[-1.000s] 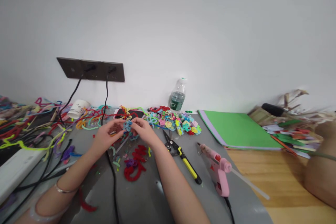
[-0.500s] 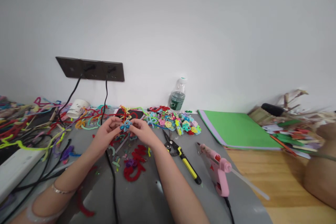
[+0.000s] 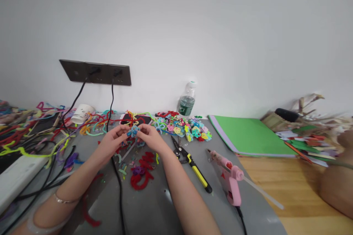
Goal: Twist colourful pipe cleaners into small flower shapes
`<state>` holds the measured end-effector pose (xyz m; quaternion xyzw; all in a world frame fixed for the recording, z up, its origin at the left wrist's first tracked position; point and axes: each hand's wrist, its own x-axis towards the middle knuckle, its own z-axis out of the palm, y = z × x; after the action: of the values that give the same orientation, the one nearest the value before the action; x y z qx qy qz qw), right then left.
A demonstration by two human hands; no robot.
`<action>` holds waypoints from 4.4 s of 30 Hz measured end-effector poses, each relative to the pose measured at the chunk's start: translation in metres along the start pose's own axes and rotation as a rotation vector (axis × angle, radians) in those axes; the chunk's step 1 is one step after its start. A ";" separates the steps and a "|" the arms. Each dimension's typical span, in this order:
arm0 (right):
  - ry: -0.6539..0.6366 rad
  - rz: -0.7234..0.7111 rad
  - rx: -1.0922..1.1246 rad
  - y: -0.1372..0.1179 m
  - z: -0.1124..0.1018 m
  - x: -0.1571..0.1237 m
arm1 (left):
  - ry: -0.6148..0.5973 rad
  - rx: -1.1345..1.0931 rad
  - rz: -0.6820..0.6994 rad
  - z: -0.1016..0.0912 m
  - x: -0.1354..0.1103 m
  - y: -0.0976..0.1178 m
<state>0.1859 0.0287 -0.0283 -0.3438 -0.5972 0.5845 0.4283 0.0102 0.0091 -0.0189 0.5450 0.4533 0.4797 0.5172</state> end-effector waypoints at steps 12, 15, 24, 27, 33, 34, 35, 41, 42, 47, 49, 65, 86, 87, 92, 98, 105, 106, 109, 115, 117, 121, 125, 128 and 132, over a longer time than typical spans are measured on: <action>0.076 -0.120 -0.011 0.003 0.000 0.003 | 0.034 0.146 0.087 -0.002 -0.001 0.004; 0.087 -0.156 0.004 0.002 0.001 0.003 | 0.034 0.084 0.042 -0.002 -0.001 0.001; 0.115 -0.189 0.019 -0.003 0.002 0.002 | 0.050 0.029 0.065 -0.004 0.001 -0.003; 0.088 -0.130 0.033 0.000 0.003 0.002 | 0.063 0.031 0.074 -0.005 0.001 -0.003; 0.033 -0.087 0.027 0.005 0.002 0.002 | 0.067 0.050 0.057 -0.002 -0.001 0.002; 0.037 -0.085 0.027 0.005 0.002 0.002 | 0.066 0.049 0.054 -0.001 -0.002 0.003; 0.041 -0.082 0.027 0.006 0.001 0.002 | 0.062 0.051 0.054 -0.001 -0.002 0.003; 0.026 -0.052 -0.021 0.006 0.002 0.003 | 0.016 0.086 0.066 -0.001 -0.001 0.004; 0.031 -0.055 -0.028 0.006 0.002 0.003 | 0.016 0.089 0.065 -0.001 -0.001 0.004; 0.057 -0.077 -0.010 0.008 0.003 0.003 | -0.007 0.140 0.067 0.000 0.000 0.001; 0.042 -0.075 -0.014 0.007 0.003 0.003 | -0.019 0.164 0.083 0.000 0.000 -0.001; 0.029 -0.016 0.040 0.010 0.001 0.004 | -0.013 0.024 -0.016 -0.002 0.001 0.000; 0.046 -0.003 0.119 -0.001 0.001 0.000 | -0.011 -0.143 -0.074 -0.002 0.002 -0.010; 0.032 0.020 0.127 -0.002 0.001 -0.001 | -0.024 -0.126 -0.067 -0.002 0.002 -0.009; -0.021 0.149 0.227 -0.002 0.001 -0.003 | -0.054 -0.052 -0.012 0.000 -0.002 0.000; -0.129 0.277 0.408 -0.004 -0.003 -0.006 | -0.064 -0.035 0.019 0.003 -0.005 0.006; -0.133 0.324 0.442 -0.007 -0.003 -0.007 | -0.067 0.006 0.055 0.003 -0.005 0.006; -0.116 0.313 0.437 -0.006 -0.003 -0.006 | -0.060 0.013 0.056 0.003 -0.004 0.006; -0.064 0.273 0.441 -0.004 0.001 -0.005 | -0.008 0.011 0.059 0.001 -0.003 0.004; -0.072 0.188 0.278 -0.004 0.004 -0.004 | 0.041 -0.045 0.063 0.003 -0.002 -0.001; -0.059 0.163 0.230 -0.004 0.005 -0.003 | 0.021 -0.040 0.055 0.004 -0.002 -0.001; -0.022 0.143 0.237 -0.003 0.004 -0.003 | -0.009 -0.014 0.062 0.003 -0.002 -0.001; -0.041 0.148 0.309 -0.004 0.004 -0.003 | -0.009 -0.011 0.077 0.000 0.000 -0.006; -0.055 0.153 0.360 -0.005 0.004 -0.004 | -0.006 -0.079 0.045 0.001 -0.001 -0.007; -0.079 0.152 0.398 -0.006 0.004 -0.004 | -0.018 -0.223 -0.053 0.008 -0.003 -0.001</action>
<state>0.1842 0.0232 -0.0227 -0.2732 -0.4588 0.7345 0.4187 0.0175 0.0051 -0.0199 0.4759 0.4068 0.5085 0.5911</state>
